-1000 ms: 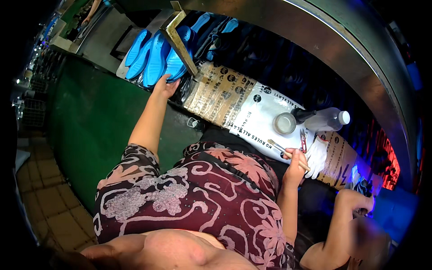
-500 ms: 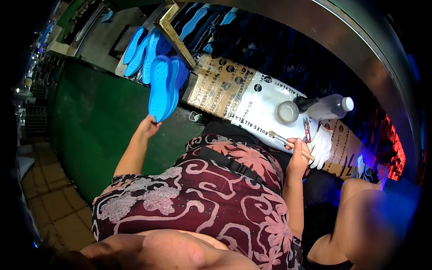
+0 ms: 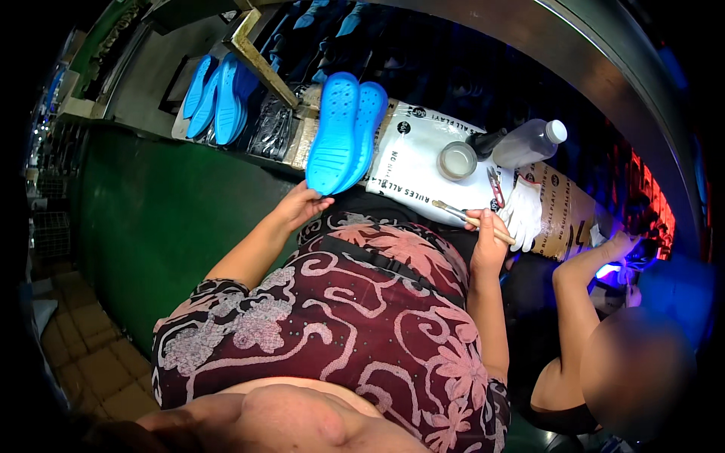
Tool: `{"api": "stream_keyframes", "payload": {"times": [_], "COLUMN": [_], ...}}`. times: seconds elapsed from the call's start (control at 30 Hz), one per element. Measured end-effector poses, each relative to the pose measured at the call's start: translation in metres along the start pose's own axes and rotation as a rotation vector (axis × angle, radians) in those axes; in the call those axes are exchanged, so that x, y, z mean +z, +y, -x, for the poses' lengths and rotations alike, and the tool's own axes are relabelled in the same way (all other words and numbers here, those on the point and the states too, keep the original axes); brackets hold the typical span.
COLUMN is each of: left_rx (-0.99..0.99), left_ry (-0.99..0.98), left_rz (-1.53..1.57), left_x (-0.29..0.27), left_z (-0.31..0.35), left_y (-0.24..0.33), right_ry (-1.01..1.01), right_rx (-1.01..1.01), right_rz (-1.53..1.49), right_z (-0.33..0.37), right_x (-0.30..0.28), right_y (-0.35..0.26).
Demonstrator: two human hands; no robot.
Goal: The person applies adhesive to the edges of blue footwear soles using a small brush after dipping it into a container of liquid.
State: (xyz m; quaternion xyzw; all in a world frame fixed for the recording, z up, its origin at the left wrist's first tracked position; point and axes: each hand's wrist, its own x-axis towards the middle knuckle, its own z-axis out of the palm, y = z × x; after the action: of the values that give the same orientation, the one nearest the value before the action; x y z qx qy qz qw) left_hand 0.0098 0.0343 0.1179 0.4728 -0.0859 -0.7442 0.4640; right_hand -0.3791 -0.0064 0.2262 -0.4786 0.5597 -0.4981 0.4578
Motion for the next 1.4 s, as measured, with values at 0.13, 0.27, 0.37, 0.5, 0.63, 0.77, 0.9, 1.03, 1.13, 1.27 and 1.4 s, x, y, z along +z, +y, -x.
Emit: {"api": "stream_keyframes", "payload": {"times": [0.13, 0.27, 0.37, 0.5, 0.63, 0.77, 0.9, 1.03, 1.13, 1.27, 1.4], "left_rx": [0.036, 0.094, 0.217, 0.338, 0.467, 0.619, 0.492, 0.385, 0.396, 0.462, 0.432], "left_ry": [-0.003, 0.121, 0.215, 0.136, 0.532, 1.013, 0.921, 0.682, 0.685, 0.616, 0.510], "left_rz": [-0.302, -0.688, -1.009, -0.993, -0.335, 0.030, 0.206, 0.299, 0.284, 0.159, 0.084], "left_x": [0.024, 0.017, 0.012, -0.011, -0.018, -0.082, -0.153, -0.181, -0.177, -0.180, -0.174], "left_z": [-0.010, -0.007, -0.008, -0.027, -0.013, -0.003, -0.012, -0.032, -0.042, -0.029, 0.039], "left_y": [-0.003, 0.003, 0.016, 0.027, 0.051, 0.093, 0.147, 0.181, 0.182, 0.141, 0.068], "right_ry": [0.014, 0.000, 0.002, -0.026, 0.007, 0.067, 0.022, -0.004, 0.017, 0.049, 0.020], "right_rx": [-0.006, -0.005, 0.029, 0.028, 0.020, 0.065, 0.066, 0.044, 0.040, 0.072, 0.058], "right_rz": [-0.021, -0.016, -0.026, -0.022, 0.020, -0.030, -0.044, -0.003, -0.015, -0.048, -0.001], "right_z": [0.003, 0.003, 0.000, -0.004, -0.003, -0.004, -0.006, -0.007, -0.005, -0.003, -0.005], "right_x": [-0.009, -0.009, -0.004, 0.004, -0.008, -0.015, -0.003, 0.007, 0.004, -0.002, -0.004], "right_y": [0.003, 0.011, 0.015, 0.009, 0.015, 0.024, 0.018, 0.012, 0.013, 0.016, 0.021]}}
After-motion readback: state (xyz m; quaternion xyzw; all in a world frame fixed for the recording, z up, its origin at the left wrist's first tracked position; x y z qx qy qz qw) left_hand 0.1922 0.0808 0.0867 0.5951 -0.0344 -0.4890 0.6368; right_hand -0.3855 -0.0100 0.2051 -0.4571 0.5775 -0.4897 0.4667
